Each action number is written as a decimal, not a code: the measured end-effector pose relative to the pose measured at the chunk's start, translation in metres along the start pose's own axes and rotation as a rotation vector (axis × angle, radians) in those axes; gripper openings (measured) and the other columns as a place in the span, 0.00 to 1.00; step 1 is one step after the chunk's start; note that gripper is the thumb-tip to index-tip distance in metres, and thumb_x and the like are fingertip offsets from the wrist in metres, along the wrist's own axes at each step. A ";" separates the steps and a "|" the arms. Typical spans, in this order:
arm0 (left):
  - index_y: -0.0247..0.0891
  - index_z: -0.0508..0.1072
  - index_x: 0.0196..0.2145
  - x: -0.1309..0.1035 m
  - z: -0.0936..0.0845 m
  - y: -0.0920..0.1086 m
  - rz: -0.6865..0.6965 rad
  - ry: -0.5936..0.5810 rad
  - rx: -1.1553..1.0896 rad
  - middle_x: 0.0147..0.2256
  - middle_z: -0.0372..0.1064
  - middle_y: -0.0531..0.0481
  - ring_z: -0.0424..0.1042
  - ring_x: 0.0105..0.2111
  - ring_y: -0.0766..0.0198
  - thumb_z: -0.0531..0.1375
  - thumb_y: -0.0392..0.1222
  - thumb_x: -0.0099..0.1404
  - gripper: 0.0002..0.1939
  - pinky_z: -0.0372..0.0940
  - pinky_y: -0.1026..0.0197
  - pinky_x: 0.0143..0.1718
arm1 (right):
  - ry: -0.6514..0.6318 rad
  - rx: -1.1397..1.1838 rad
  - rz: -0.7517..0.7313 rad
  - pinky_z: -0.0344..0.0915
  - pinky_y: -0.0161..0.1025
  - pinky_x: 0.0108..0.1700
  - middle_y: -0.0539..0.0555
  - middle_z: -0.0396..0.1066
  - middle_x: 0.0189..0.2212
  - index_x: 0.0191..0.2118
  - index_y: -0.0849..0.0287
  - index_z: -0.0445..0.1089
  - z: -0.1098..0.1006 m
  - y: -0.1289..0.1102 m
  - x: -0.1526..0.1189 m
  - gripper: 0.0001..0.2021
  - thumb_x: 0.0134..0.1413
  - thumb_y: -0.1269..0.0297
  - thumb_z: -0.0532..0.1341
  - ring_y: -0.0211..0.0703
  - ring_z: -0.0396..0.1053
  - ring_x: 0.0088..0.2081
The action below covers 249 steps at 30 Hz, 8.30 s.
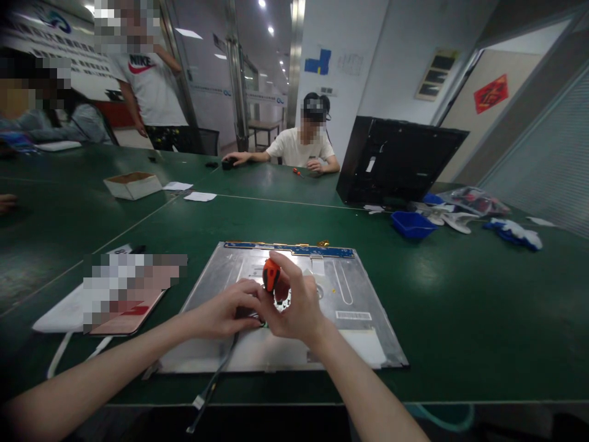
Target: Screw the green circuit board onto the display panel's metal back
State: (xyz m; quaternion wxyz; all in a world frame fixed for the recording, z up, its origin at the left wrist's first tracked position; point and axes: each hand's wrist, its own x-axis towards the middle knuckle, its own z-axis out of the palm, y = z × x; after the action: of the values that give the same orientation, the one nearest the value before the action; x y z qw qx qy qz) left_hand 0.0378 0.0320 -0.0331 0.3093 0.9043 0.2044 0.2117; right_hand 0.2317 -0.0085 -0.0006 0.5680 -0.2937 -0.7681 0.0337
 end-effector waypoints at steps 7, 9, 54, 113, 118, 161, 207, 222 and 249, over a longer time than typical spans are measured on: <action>0.39 0.78 0.36 0.000 0.000 0.001 -0.013 0.002 -0.024 0.42 0.70 0.47 0.67 0.44 0.57 0.66 0.37 0.62 0.03 0.60 0.53 0.49 | -0.032 -0.021 0.006 0.58 0.32 0.19 0.44 0.63 0.24 0.63 0.56 0.51 0.003 0.001 -0.003 0.32 0.55 0.71 0.60 0.34 0.61 0.19; 0.38 0.77 0.36 0.000 0.000 0.001 -0.010 0.003 -0.032 0.42 0.70 0.47 0.67 0.44 0.57 0.66 0.36 0.62 0.03 0.60 0.53 0.49 | -0.040 -0.020 0.001 0.58 0.32 0.19 0.44 0.63 0.24 0.64 0.56 0.50 0.004 0.001 -0.004 0.31 0.55 0.71 0.60 0.34 0.61 0.19; 0.37 0.76 0.34 0.000 0.003 -0.002 0.026 0.013 -0.010 0.39 0.69 0.48 0.67 0.41 0.59 0.64 0.35 0.63 0.01 0.60 0.55 0.44 | -0.054 -0.029 -0.071 0.59 0.33 0.19 0.49 0.67 0.31 0.63 0.55 0.51 0.007 0.001 -0.006 0.30 0.55 0.70 0.58 0.33 0.60 0.21; 0.38 0.76 0.33 0.001 0.001 0.002 0.003 0.005 -0.044 0.42 0.69 0.47 0.67 0.44 0.57 0.64 0.36 0.63 0.01 0.62 0.55 0.47 | -0.024 -0.072 -0.094 0.62 0.33 0.21 0.48 0.64 0.30 0.62 0.56 0.52 0.008 0.004 -0.008 0.28 0.57 0.69 0.58 0.33 0.60 0.21; 0.37 0.76 0.34 0.001 0.000 0.000 -0.011 -0.004 -0.028 0.43 0.70 0.47 0.67 0.44 0.56 0.64 0.36 0.63 0.01 0.61 0.54 0.48 | -0.038 -0.064 -0.086 0.62 0.32 0.21 0.50 0.65 0.32 0.63 0.56 0.51 0.006 0.003 -0.006 0.29 0.57 0.69 0.59 0.33 0.60 0.21; 0.38 0.77 0.37 0.001 -0.002 0.003 -0.009 -0.015 -0.017 0.42 0.70 0.46 0.67 0.43 0.56 0.63 0.36 0.64 0.04 0.62 0.52 0.48 | -0.031 -0.064 -0.059 0.60 0.31 0.18 0.48 0.65 0.30 0.62 0.54 0.51 0.006 0.002 -0.006 0.29 0.56 0.69 0.60 0.33 0.60 0.20; 0.37 0.77 0.36 0.000 -0.002 0.003 -0.005 -0.005 0.011 0.42 0.70 0.45 0.68 0.44 0.55 0.65 0.33 0.61 0.04 0.62 0.52 0.50 | 0.020 -0.147 -0.094 0.59 0.32 0.19 0.45 0.64 0.26 0.60 0.55 0.54 0.004 -0.002 -0.002 0.26 0.56 0.69 0.60 0.33 0.59 0.18; 0.38 0.77 0.38 0.000 0.000 0.003 0.028 -0.018 0.015 0.43 0.70 0.45 0.68 0.44 0.56 0.63 0.37 0.64 0.05 0.62 0.53 0.49 | -0.032 -0.118 -0.072 0.61 0.34 0.20 0.50 0.70 0.32 0.61 0.57 0.54 0.003 -0.002 -0.002 0.28 0.55 0.71 0.58 0.34 0.62 0.20; 0.36 0.75 0.35 0.001 0.001 0.002 0.023 -0.003 0.016 0.40 0.70 0.45 0.68 0.41 0.57 0.63 0.36 0.64 0.02 0.62 0.54 0.45 | -0.006 -0.109 -0.080 0.59 0.32 0.18 0.46 0.64 0.27 0.61 0.55 0.53 0.006 0.002 -0.005 0.27 0.57 0.68 0.60 0.33 0.60 0.19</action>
State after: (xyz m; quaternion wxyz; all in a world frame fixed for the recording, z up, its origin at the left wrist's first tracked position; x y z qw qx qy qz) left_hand 0.0394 0.0305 -0.0327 0.2998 0.9093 0.1951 0.2124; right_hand 0.2280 -0.0074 -0.0076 0.5498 -0.2932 -0.7816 -0.0303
